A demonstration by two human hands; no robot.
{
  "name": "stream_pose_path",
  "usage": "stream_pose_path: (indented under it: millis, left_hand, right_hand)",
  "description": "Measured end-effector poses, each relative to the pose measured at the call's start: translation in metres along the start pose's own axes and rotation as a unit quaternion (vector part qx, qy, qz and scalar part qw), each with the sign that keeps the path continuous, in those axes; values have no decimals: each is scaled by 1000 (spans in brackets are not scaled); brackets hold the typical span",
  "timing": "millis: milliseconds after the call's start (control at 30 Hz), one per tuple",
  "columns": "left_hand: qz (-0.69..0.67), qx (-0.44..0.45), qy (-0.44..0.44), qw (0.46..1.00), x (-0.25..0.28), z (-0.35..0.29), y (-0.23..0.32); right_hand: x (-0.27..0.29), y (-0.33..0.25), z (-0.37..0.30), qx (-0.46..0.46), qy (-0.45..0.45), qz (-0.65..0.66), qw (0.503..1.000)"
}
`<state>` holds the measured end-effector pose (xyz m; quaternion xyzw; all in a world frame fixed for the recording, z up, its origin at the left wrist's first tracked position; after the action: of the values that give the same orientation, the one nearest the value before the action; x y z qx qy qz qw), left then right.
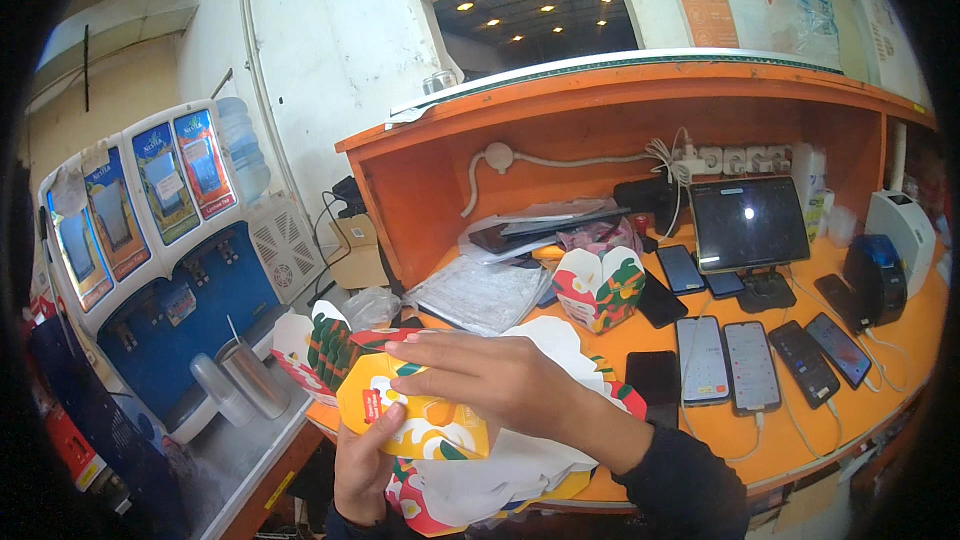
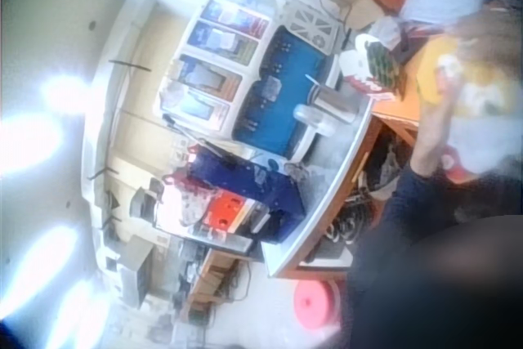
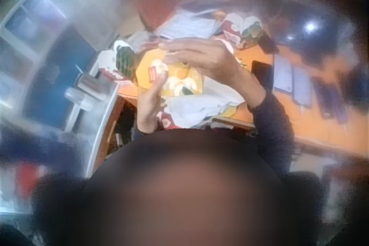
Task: The person repeatedly folds flat, colorful paperboard into small takeaway food boxes, aligns the flaps, and stacks the finished boxes on the counter. The person also briefly handles a metal cup and a white plastic bag.
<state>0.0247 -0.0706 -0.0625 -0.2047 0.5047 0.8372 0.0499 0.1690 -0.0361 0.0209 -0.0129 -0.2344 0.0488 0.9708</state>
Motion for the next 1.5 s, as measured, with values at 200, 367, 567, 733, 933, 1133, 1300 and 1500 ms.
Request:
stream_pose_path:
  millis: [200,367,567,733,933,1133,1300,1500]
  left_hand:
    - [12,14,2,1000,-2,1,-4]
    - [32,-13,19,999,-1,1,-2]
    - [37,-52,15,998,-2,0,3]
    - [51,-63,12,997,-1,-1,4]
    - [66,-97,30,993,2,1,10]
    - [59,-154,46,985,6,4,18]
    - [153,-154,-13,976,4,5,18]
    - [162,-132,-42,977,0,2,16]
  right_hand:
    - [1,4,1,-18,-16,19,1000]
    - [-3,12,2,-55,4,94,994]
    - [-9,25,-2,-149,-10,178,973]
    - [-14,17,0,-97,-4,113,989]
    - [-19,9,1,-58,-18,-6,998]
    - [-23,-8,3,-36,-64,-106,992]
    - [-11,13,3,-165,-50,87,981]
    - [-18,24,0,-176,-84,123,973]
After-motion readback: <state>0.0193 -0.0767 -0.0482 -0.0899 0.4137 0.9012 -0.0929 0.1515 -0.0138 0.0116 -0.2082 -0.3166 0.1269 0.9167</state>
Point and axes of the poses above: each hand's wrist, its own z-axis towards the middle knuckle, its own x-axis out of the back of the hand, y = z × x, the point moved 8 cm from there along z, towards the middle knuckle, and after that the axes turned 5 degrees about -x, right-handed, at the moved point
